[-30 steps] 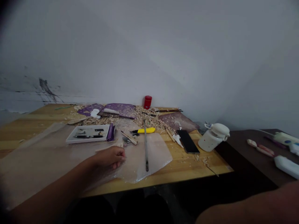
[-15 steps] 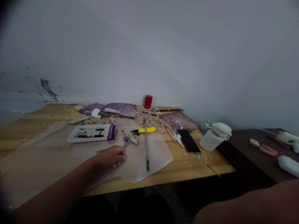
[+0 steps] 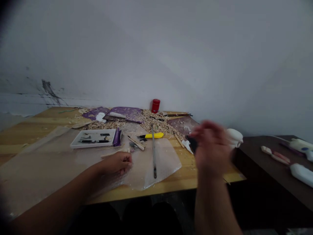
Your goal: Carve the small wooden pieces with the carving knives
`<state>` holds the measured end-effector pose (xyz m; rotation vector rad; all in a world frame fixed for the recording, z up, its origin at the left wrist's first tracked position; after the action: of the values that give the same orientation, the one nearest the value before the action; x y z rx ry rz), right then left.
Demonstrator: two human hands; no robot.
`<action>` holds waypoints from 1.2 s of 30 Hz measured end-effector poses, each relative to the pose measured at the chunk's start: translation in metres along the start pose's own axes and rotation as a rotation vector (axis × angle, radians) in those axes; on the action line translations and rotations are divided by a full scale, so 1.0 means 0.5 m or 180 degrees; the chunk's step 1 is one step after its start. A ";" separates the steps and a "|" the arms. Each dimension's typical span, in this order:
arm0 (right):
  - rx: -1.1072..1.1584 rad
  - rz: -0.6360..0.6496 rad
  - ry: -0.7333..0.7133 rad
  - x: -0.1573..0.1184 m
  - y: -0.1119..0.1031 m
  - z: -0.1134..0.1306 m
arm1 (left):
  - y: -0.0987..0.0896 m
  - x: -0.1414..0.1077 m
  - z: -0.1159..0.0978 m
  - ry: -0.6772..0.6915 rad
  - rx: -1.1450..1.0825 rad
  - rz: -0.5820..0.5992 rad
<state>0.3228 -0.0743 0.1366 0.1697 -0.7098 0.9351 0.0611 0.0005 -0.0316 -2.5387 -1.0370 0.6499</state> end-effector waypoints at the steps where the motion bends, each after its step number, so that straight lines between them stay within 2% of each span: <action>1: -0.0156 0.0375 0.0015 -0.014 0.048 -0.019 | -0.002 -0.006 -0.005 0.0030 0.0060 0.0021; 2: -0.0277 0.0714 0.0052 -0.034 0.097 -0.040 | -0.003 -0.012 -0.012 0.0090 0.0156 0.0046; 3: -0.0726 0.1522 0.0024 -0.066 0.168 -0.065 | -0.005 -0.020 -0.021 0.0175 0.0282 0.0069; 4: -0.1154 0.2075 -0.0017 -0.099 0.221 -0.089 | -0.005 -0.027 -0.032 0.0306 0.0465 0.0107; 6: -0.1810 0.2488 -0.0145 -0.142 0.284 -0.122 | 0.000 -0.042 -0.061 0.0675 0.1041 0.0287; 8: -0.2345 0.2691 -0.0396 -0.160 0.323 -0.132 | -0.002 -0.049 -0.080 0.0859 0.1585 0.0378; 9: -0.2529 0.2768 -0.0492 -0.161 0.337 -0.132 | -0.013 -0.048 -0.086 0.0843 0.1845 0.0291; 10: -0.2628 0.2815 -0.0547 -0.157 0.349 -0.131 | -0.032 -0.044 -0.090 0.0770 0.2120 0.0068; 12: -0.2693 0.2860 -0.0590 -0.144 0.370 -0.127 | -0.089 -0.034 -0.083 0.0325 0.2727 -0.0649; 13: -0.2685 0.2878 -0.0615 -0.138 0.381 -0.123 | -0.108 -0.031 -0.076 0.0170 0.2831 -0.0837; 17: -0.2524 0.3063 -0.0885 -0.149 0.441 -0.101 | -0.135 -0.026 -0.028 -0.0168 0.3003 -0.1033; 20: -0.2282 0.3118 -0.1176 -0.169 0.480 -0.079 | -0.132 -0.033 -0.019 -0.0109 0.3089 -0.1044; 23: -0.1465 0.2915 -0.1171 -0.153 0.486 -0.059 | -0.150 -0.043 -0.062 0.0177 0.3131 -0.1328; 26: -0.0030 0.2364 -0.0346 -0.081 0.443 -0.068 | -0.187 -0.045 -0.129 0.0523 0.2559 -0.1629; 27: 0.0492 0.2050 0.0091 -0.051 0.419 -0.081 | -0.201 -0.043 -0.149 0.0604 0.2182 -0.1711; 28: 0.0656 0.1883 0.0241 -0.026 0.399 -0.086 | -0.214 -0.039 -0.164 0.0676 0.1705 -0.1755; 31: 0.0936 0.1465 0.0460 0.034 0.344 -0.090 | -0.232 -0.015 -0.191 0.0978 -0.0352 -0.1694; 33: 0.1199 0.1120 0.0559 0.059 0.313 -0.088 | -0.235 -0.001 -0.197 0.1333 -0.1666 -0.1812; 36: 0.1718 0.0623 0.0658 0.070 0.284 -0.089 | -0.215 0.028 -0.196 0.1768 -0.2797 -0.1848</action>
<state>0.2464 0.0536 0.1017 0.4778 -0.2726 1.2996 0.0596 0.0721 0.0958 -2.5227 -1.9703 -0.7883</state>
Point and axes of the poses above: each hand's wrist, its own x-axis towards the middle knuckle, its own y-axis out of the palm, z = x × y, the point moved 8 cm from there along x, towards the middle knuckle, and after that the axes turned 4 degrees about -x, right-handed, at the moved point
